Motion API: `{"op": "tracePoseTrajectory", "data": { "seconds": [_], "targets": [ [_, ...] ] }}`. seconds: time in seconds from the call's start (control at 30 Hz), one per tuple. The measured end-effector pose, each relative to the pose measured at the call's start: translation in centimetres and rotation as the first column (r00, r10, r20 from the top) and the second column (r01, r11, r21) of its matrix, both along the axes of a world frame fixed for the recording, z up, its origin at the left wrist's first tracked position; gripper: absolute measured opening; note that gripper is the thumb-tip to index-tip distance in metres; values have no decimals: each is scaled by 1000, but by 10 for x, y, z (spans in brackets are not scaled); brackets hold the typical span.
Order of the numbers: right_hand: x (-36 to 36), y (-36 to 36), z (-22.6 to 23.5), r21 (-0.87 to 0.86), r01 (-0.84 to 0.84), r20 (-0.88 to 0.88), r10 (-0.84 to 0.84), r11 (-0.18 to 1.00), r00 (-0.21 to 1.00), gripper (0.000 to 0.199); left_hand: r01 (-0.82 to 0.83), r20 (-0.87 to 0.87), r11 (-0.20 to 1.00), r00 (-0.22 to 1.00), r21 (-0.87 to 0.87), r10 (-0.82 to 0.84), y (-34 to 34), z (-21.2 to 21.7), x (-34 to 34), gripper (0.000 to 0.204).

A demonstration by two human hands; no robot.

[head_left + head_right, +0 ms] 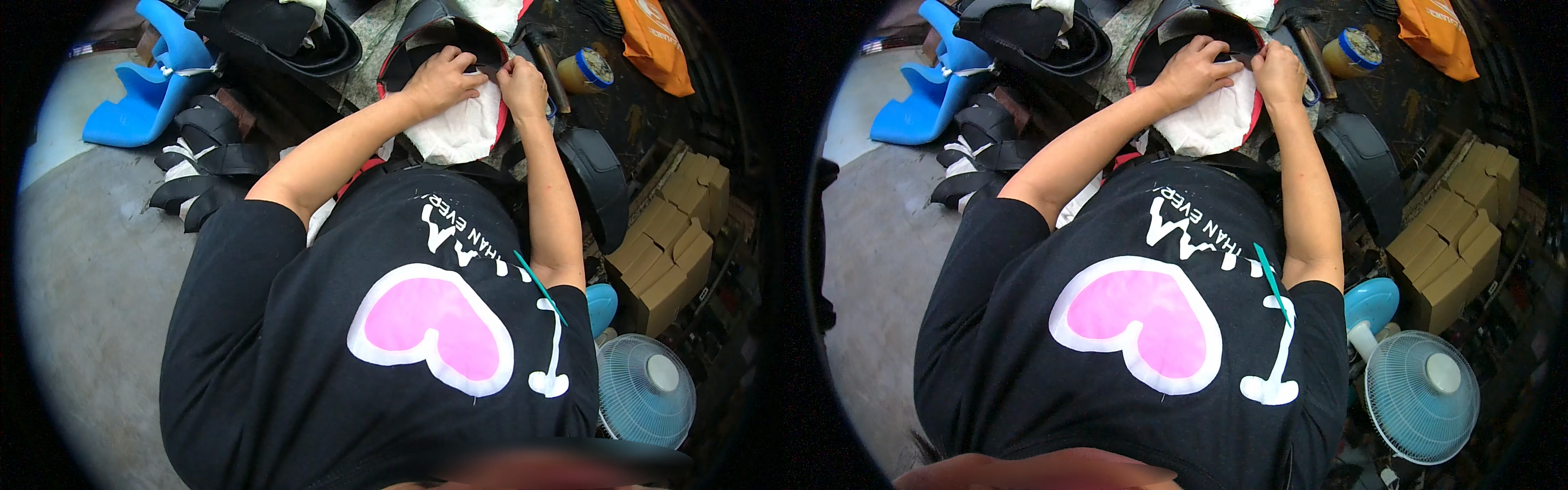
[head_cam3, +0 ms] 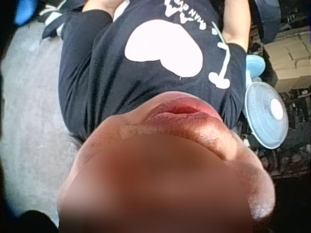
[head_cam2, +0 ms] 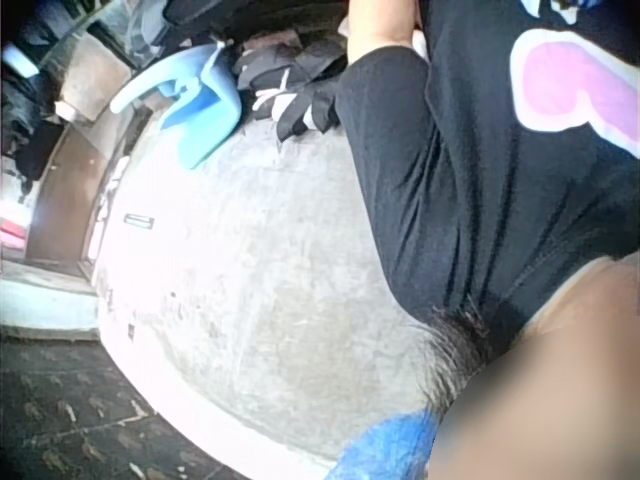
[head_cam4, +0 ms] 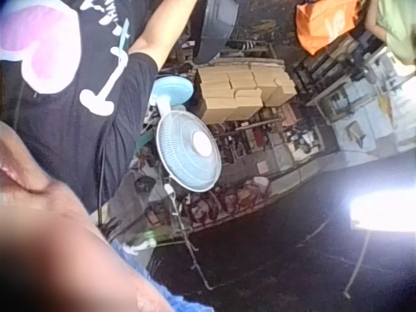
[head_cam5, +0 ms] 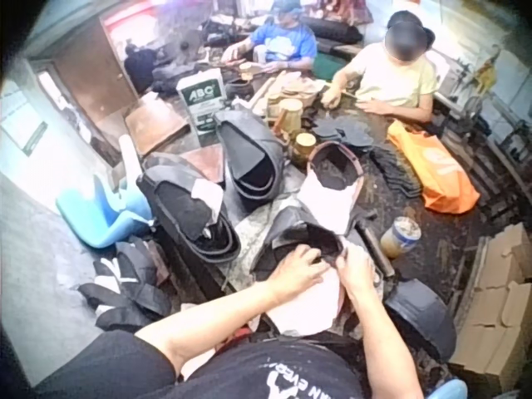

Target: The person inserts a white fabric liner into a black shoe, trims the excess with scissors, and repeats the process on a second shoe. The person handles the shoes and scissors throughout the clip.

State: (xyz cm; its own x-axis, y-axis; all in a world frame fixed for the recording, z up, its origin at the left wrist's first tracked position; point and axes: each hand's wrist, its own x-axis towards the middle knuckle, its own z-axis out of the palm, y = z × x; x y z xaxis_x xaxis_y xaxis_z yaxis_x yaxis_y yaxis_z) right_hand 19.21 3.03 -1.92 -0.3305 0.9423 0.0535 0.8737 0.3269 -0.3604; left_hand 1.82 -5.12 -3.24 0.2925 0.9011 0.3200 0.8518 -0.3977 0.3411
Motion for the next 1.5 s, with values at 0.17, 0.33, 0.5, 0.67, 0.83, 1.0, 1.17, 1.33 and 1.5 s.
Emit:
{"op": "tracePoseTrajectory", "data": {
  "seconds": [0.17,0.33,0.5,0.67,0.83,1.0,1.17,1.33,1.5],
  "targets": [
    [5,-5,17,-138,112,-114,-128,984,985,24,-27,-94,999,995,-34,23,1,6,5,37],
    [21,-22,32,287,-266,-238,337,920,911,18,-37,-75,992,997,-123,28,3,10,6,38],
    [19,-40,14,318,-438,-167,505,841,847,14,-52,-17,992,999,-112,51,5,10,3,36],
    [22,-45,4,271,-418,-19,439,867,898,9,-169,180,972,963,-165,198,22,13,3,27],
    [19,-49,5,290,-423,71,421,858,904,11,-126,-170,985,980,-118,105,52,17,13,23],
    [12,-47,4,374,-423,88,423,825,902,10,-232,-59,958,972,-166,226,58,11,16,23],
    [10,-43,4,334,-410,78,408,849,909,10,-176,181,966,961,-191,211,47,4,7,21],
    [13,-42,4,262,-402,42,406,877,913,8,-197,124,975,970,-107,209,36,-3,9,15],
    [19,-42,10,134,-327,-149,345,935,927,15,-107,59,994,993,19,106,30,-1,15,6]
  ]
}}
